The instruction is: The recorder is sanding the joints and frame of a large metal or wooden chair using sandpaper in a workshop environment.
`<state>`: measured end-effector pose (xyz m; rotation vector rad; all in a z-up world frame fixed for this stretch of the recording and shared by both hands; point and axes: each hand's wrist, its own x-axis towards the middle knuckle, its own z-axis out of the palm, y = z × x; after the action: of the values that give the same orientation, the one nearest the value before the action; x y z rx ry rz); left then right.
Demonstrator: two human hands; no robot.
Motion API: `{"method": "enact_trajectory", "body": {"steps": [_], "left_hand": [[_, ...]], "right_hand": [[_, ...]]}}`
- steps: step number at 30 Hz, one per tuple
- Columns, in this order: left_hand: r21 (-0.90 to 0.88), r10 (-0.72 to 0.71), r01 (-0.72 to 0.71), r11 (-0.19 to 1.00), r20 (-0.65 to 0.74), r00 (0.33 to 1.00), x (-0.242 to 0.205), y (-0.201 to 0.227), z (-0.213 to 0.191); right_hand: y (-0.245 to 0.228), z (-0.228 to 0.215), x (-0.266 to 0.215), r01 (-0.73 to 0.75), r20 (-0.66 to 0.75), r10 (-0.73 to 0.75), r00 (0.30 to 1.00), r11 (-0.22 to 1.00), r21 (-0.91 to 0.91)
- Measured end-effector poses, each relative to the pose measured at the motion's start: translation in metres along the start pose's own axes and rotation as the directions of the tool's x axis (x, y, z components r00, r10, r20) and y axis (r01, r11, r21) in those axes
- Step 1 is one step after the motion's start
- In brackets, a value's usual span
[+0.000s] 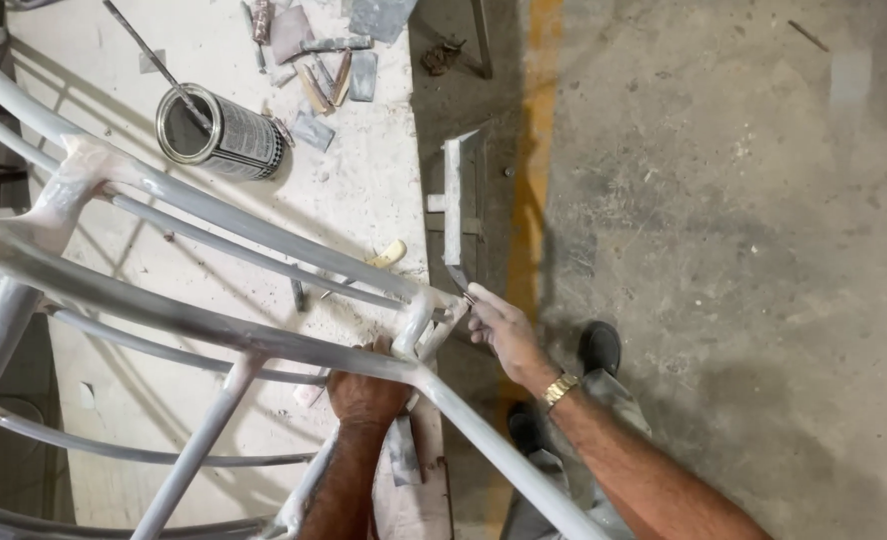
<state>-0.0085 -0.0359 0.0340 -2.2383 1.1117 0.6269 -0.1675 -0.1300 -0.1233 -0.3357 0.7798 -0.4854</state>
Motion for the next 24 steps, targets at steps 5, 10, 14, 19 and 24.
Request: {"method": "enact_trajectory", "body": {"steps": [5,10,14,19,24], "left_hand": [[0.010,0.049,-0.048,0.999,-0.111,0.993,0.008,-0.005,0.020],[-0.002,0.059,-0.060,0.998,-0.170,0.984,0.001,-0.006,0.017],[-0.054,0.072,-0.090,0.994,-0.271,0.960,-0.009,-0.006,0.012],[-0.055,0.077,-0.095,0.994,-0.266,0.961,-0.008,-0.005,0.009],[-0.127,0.043,-0.069,0.989,-0.199,0.979,-0.004,-0.007,0.008]], "right_hand": [[0.030,0.013,-0.011,0.337,0.049,-0.470,0.882,0.553,-0.762],[0.020,0.031,-0.023,0.304,0.046,-0.579,0.814,0.357,-0.883],[0.021,0.028,-0.018,0.361,0.142,-0.617,0.774,0.247,-0.899],[0.011,0.047,-0.030,0.154,0.073,-0.424,0.903,0.160,-0.975],[0.009,0.062,-0.024,-0.111,-0.102,-0.320,0.942,-0.011,-0.994]]}}
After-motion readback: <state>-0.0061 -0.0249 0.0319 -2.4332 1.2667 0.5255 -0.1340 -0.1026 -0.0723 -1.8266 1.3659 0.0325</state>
